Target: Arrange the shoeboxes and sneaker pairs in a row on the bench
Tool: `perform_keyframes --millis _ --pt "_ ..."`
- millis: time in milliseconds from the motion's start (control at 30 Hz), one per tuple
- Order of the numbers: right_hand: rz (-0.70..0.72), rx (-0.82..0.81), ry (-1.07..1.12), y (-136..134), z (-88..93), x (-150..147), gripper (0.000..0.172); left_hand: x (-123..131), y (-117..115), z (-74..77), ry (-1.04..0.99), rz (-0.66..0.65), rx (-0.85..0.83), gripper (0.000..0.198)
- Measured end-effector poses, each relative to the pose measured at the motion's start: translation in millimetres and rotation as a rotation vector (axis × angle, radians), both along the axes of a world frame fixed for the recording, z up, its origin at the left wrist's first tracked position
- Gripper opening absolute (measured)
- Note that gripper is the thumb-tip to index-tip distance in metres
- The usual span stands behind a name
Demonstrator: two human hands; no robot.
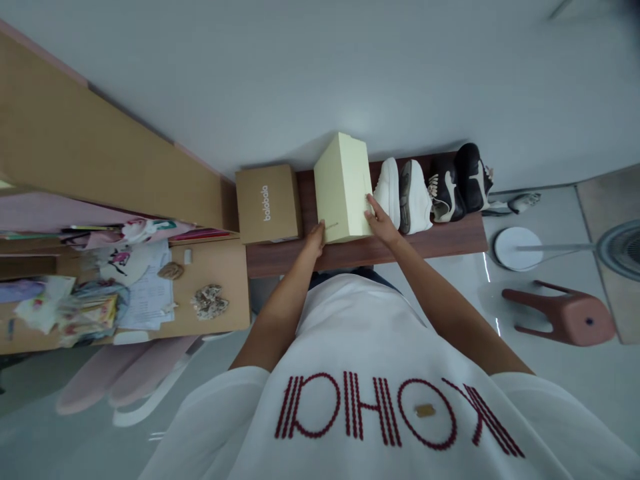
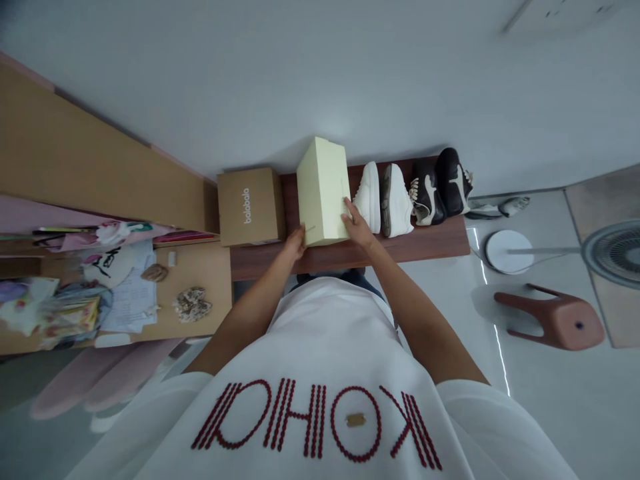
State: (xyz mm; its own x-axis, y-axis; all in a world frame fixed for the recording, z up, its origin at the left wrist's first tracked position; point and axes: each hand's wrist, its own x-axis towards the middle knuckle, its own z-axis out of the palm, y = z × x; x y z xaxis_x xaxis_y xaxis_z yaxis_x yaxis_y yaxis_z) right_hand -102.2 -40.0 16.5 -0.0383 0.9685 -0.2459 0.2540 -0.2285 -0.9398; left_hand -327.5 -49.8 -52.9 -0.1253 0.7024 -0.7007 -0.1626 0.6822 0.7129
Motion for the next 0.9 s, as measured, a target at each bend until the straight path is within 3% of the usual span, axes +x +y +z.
perform_keyframes --millis 100,300,467,700,900 --pt "-0.001 -0.023 0.003 -6 -0.7 5 0.088 -9 -12 15.0 -0.063 0.063 -0.054 0.04" --pt "-0.046 -0.064 -0.003 -16 4.8 14 0.089 -31 -32 39.8 -0.111 0.141 0.055 0.045" --pt "0.065 -0.11 0.086 -14 12.0 15 0.088 -31 -35 51.3 -0.056 0.16 0.129 0.056" --pt "0.119 -0.238 0.187 -4 -10.1 9 0.077 -36 -24 50.5 -0.062 0.249 0.217 0.052" --pt "0.086 -0.295 0.19 7 -27.7 -2 0.05 -37 -17 38.5 -0.019 0.288 0.189 0.047"
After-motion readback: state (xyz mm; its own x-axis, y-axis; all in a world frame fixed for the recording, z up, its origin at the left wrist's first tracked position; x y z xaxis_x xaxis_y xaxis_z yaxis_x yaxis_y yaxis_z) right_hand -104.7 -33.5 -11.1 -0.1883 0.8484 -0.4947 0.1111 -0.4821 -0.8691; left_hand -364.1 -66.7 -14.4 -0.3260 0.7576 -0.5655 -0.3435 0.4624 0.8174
